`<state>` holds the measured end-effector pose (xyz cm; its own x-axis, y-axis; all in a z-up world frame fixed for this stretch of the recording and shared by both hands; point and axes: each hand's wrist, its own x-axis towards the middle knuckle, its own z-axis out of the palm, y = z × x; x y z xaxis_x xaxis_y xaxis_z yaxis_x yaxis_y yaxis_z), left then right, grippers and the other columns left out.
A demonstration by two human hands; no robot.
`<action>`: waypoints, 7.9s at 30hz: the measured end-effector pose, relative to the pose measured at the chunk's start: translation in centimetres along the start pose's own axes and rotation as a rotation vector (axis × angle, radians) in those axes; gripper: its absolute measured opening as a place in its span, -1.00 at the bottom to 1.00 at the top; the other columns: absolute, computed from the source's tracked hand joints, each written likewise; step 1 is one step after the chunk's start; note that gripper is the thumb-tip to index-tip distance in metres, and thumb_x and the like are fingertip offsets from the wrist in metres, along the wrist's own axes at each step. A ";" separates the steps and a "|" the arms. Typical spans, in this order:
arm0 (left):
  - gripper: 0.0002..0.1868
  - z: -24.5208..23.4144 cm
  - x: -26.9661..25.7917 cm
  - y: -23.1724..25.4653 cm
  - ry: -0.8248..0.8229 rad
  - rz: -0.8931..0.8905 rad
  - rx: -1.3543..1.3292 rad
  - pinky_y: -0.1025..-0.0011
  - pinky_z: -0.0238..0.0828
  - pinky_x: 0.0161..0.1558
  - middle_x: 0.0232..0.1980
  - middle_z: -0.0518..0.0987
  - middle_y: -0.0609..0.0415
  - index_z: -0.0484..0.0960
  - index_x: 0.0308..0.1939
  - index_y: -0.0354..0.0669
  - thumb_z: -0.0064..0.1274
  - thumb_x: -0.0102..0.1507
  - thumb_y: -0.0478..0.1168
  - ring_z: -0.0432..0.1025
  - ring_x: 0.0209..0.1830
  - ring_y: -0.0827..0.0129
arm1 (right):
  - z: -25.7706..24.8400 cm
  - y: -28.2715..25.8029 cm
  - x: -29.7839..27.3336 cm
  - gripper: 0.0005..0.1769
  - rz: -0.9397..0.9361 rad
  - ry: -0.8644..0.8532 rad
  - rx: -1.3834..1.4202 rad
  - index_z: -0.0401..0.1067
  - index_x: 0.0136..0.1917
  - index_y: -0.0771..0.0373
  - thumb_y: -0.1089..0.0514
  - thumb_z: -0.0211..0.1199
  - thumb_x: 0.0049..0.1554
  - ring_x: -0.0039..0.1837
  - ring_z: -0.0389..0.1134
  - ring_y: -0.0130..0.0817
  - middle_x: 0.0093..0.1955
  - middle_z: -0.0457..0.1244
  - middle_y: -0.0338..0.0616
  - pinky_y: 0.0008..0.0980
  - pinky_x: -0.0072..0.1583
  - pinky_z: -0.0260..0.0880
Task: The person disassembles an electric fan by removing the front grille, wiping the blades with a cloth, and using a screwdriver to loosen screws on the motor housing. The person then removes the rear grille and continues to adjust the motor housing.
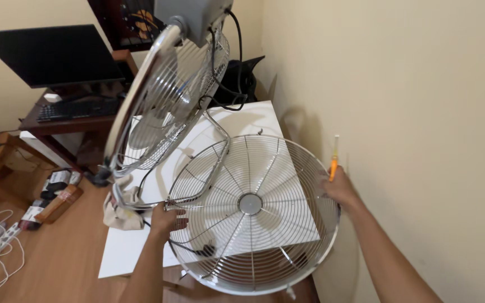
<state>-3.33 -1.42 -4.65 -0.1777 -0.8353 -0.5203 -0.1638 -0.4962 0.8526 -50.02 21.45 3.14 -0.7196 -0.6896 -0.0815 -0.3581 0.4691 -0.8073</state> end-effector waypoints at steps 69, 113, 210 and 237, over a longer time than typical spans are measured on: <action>0.19 7.8 -11.9 48.2 0.461 0.872 0.601 0.35 0.50 -0.62 -0.34 0.68 -0.20 0.13 0.53 -0.01 0.17 -0.05 0.41 0.58 -0.67 0.23 | 9.3 -52.6 11.4 -0.46 -1.010 -0.100 0.242 0.36 0.23 0.31 -0.20 0.13 0.27 0.08 0.47 -0.04 0.03 0.39 0.14 -0.12 0.11 0.43; -0.22 6.2 -11.5 38.6 0.684 0.622 0.758 -0.02 0.54 -0.38 -0.50 0.59 -0.16 0.64 -0.34 -0.14 -0.43 0.34 0.42 0.60 -0.43 -0.10 | 14.3 -50.6 29.4 -0.43 -0.843 -0.139 0.482 0.30 -0.49 0.25 -0.09 0.09 0.27 -0.44 0.10 -0.51 -0.53 0.14 -0.28 -0.32 -0.36 0.03; -0.26 2.5 -3.9 49.5 0.290 1.197 0.493 0.08 0.57 0.16 0.52 0.16 -0.10 0.63 0.25 0.23 0.39 -0.01 0.19 0.34 0.39 -0.11 | 5.7 -49.5 6.2 -0.64 -1.043 -0.215 0.096 0.62 0.10 0.28 -0.02 0.28 0.21 -0.32 0.33 -0.45 -0.34 0.39 -0.19 -0.33 -0.20 0.37; -0.09 2.6 -5.1 48.8 0.327 1.228 0.869 -0.27 0.20 0.34 0.61 -0.06 -0.08 0.49 0.34 0.55 0.27 -0.15 -0.10 -0.17 0.51 -0.43 | 5.0 -48.6 5.8 -0.60 -1.409 0.014 0.197 0.64 0.16 0.24 -0.03 0.32 0.17 -0.17 0.38 -0.32 -0.14 0.34 0.00 -0.31 -0.12 0.43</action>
<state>-12.94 -20.70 39.48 -0.4274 -0.6839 0.5912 -0.5976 0.7045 0.3829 -33.83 -8.05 38.98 0.1572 -0.5015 0.8508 -0.6819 -0.6783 -0.2738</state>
